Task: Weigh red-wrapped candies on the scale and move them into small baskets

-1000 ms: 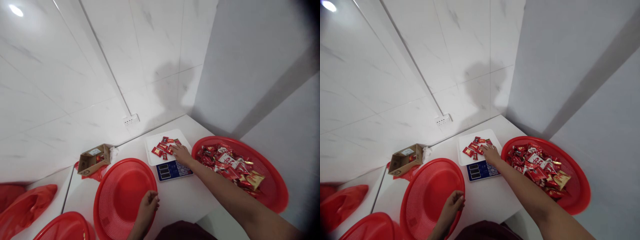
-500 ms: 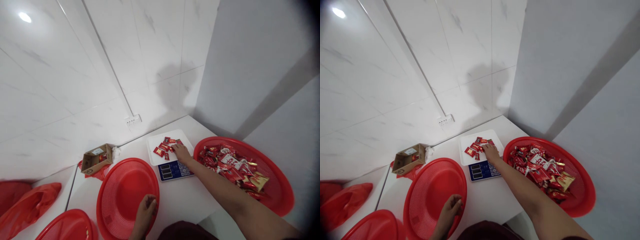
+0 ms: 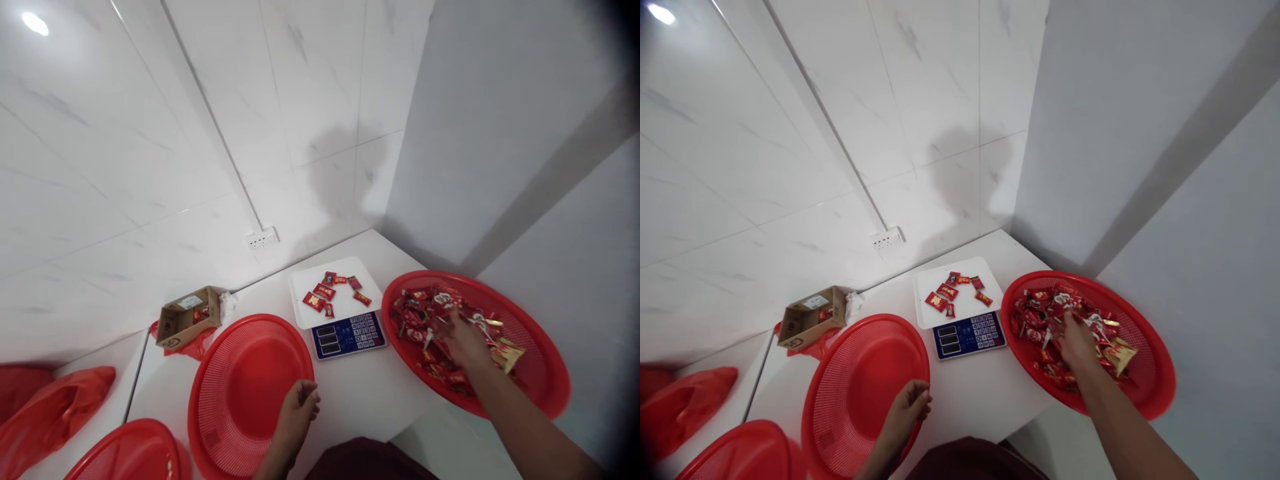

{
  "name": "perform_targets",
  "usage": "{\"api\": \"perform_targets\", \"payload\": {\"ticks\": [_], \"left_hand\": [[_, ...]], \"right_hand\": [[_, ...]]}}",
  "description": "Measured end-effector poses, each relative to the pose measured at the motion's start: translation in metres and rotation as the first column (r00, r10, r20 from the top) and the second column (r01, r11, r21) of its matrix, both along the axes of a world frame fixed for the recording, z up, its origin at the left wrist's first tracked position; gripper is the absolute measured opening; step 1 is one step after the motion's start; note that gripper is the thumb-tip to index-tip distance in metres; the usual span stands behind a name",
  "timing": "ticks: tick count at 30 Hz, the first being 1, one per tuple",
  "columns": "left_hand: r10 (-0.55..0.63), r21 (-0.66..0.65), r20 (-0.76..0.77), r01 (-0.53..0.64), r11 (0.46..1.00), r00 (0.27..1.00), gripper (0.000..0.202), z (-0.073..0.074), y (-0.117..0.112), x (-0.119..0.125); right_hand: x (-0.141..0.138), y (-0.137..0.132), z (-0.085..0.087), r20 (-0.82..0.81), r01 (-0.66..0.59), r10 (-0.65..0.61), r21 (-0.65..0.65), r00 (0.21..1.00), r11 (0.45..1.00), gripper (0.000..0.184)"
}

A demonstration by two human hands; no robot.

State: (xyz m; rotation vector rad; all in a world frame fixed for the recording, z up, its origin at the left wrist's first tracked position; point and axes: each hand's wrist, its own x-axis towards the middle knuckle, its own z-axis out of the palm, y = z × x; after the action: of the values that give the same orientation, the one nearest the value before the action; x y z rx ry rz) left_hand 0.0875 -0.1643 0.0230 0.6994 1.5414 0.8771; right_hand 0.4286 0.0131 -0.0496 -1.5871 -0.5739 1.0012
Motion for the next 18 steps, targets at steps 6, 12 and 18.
{"api": "perform_targets", "payload": {"ticks": [6,12,18], "left_hand": [[-0.02,0.013,-0.032,0.02,1.0,0.999,0.027,-0.009,0.0,0.004],[0.017,0.122,-0.383,0.032,0.992,0.924,0.028,-0.019,-0.004,0.0],[0.016,0.105,-0.342,0.021,0.994,0.94,0.058,-0.044,-0.012,-0.006]], "right_hand": [[-0.001,-0.023,0.002,-0.241,-0.077,0.052,-0.093,0.969,0.993,0.004],[-0.047,-0.04,0.005,0.219,-0.479,0.49,-0.106,0.844,0.872,0.047],[-0.064,-0.051,-0.008,0.493,-0.629,0.648,-0.234,0.581,0.741,0.055]]}}
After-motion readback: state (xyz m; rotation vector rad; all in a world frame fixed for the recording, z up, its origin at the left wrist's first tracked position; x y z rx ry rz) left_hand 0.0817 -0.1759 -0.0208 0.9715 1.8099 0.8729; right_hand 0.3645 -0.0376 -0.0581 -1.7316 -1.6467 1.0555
